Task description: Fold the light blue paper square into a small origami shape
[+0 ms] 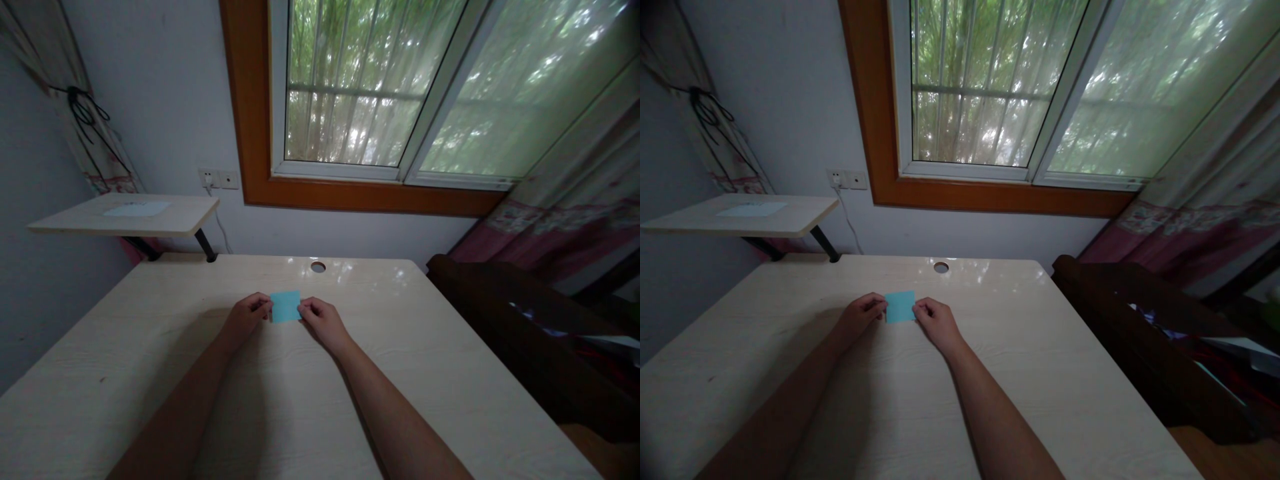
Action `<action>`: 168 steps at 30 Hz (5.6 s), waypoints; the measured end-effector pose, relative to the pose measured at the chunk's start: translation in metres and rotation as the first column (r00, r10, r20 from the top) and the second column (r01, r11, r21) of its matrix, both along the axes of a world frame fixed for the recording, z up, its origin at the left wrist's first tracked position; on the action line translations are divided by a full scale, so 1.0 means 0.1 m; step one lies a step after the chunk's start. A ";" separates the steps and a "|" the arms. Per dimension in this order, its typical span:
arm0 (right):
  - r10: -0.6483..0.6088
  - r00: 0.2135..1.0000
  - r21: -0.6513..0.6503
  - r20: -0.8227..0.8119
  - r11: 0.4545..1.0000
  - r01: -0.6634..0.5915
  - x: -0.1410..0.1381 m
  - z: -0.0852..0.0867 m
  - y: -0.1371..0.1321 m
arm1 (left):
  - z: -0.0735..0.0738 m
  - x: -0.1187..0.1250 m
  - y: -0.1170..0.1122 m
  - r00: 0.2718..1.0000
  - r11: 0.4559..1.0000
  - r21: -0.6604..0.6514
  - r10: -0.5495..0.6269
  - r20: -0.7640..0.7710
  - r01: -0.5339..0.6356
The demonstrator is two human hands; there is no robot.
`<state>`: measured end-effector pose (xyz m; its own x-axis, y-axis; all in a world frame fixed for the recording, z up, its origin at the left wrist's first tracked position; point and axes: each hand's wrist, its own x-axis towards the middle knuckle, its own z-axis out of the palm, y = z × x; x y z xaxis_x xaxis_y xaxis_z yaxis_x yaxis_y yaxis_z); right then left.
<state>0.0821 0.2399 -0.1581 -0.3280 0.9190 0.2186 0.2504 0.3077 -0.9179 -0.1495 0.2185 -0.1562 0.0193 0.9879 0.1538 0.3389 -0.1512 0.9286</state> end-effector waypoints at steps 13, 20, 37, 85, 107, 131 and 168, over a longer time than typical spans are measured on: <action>0.004 1.000 -0.029 -0.023 1.000 -0.005 0.00 -0.04 0.02 | 0.07 0.02 0.00 1.000 1.000 -0.027 0.008 0.018 -0.008; 0.016 0.999 -0.044 -0.043 0.999 -0.018 -0.01 -0.05 0.04 | 0.04 0.01 0.02 1.000 1.000 -0.030 -0.008 0.027 0.008; 0.033 0.978 -0.114 -0.204 0.992 -0.057 -0.04 -0.02 0.05 | 0.02 0.04 -0.01 0.995 0.997 0.059 -0.058 0.081 0.053; 0.127 0.980 0.141 -0.152 0.984 -0.105 -0.01 0.02 0.07 | -0.03 0.03 -0.01 0.985 0.971 0.195 -0.114 -0.128 0.138; 0.129 0.970 0.066 -0.208 0.991 -0.118 -0.02 0.08 0.03 | 0.06 0.05 -0.07 0.970 0.973 0.168 -0.122 -0.208 0.158; 0.057 0.975 -0.095 -0.213 0.992 -0.079 -0.03 -0.01 0.04 | 0.13 0.11 -0.09 0.962 0.981 0.001 -0.192 -0.194 0.196; 0.089 0.993 0.067 -0.072 0.994 -0.084 -0.04 0.06 0.03 | 0.12 0.10 -0.08 0.975 0.986 -0.004 -0.165 -0.151 0.167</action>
